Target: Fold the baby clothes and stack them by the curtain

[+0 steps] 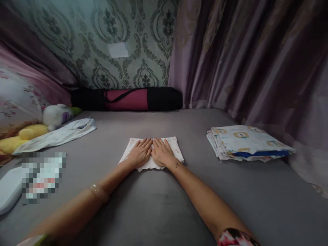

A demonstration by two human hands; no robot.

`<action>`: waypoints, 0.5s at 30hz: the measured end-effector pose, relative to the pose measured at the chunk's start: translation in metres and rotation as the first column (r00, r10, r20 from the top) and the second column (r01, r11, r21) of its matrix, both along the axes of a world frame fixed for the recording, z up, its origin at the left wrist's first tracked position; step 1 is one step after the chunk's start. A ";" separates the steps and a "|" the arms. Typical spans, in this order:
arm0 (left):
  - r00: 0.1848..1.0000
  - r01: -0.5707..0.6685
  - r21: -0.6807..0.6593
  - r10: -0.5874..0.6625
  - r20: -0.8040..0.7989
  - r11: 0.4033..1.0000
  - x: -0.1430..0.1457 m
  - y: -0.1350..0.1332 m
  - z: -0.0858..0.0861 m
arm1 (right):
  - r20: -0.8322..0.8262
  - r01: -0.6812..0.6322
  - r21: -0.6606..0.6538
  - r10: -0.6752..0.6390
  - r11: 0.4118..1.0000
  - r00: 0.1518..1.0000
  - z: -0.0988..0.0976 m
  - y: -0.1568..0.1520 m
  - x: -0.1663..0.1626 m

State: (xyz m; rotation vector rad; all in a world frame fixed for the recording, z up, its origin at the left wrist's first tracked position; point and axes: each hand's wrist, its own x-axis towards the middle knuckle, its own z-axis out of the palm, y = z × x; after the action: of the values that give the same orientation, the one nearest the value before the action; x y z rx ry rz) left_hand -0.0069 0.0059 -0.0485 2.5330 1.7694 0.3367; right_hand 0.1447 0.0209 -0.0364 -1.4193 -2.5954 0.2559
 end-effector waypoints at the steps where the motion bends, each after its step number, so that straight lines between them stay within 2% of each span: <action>1: 1.000 0.005 -0.006 -0.005 -0.003 1.000 -0.001 0.000 0.001 | -0.009 -0.012 -0.017 0.012 1.000 1.000 0.001 0.001 0.003; 4: 1.000 -0.014 0.010 0.014 -0.011 1.000 -0.010 -0.003 0.004 | -0.029 -0.019 0.002 0.020 1.000 0.999 0.006 0.004 0.017; 8: 0.995 -0.093 0.051 0.094 -0.012 0.994 -0.028 -0.005 0.001 | 0.031 0.113 0.094 -0.116 0.989 0.993 0.002 0.005 0.040; 12: 0.993 -0.115 -0.004 0.115 -0.014 0.993 -0.040 -0.002 -0.006 | 0.060 0.179 0.035 -0.181 0.983 0.982 -0.005 0.007 0.048; 15: 0.992 -0.114 -0.024 0.113 -0.052 0.993 -0.040 -0.002 -0.002 | 0.058 0.176 -0.008 -0.175 0.984 0.983 0.001 0.006 0.046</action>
State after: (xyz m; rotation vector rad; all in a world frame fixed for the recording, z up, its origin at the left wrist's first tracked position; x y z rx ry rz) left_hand -0.0472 0.0039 -0.0503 2.4495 1.9277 0.2530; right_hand 0.1906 0.0273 -0.0358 -1.6712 -2.4956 0.2115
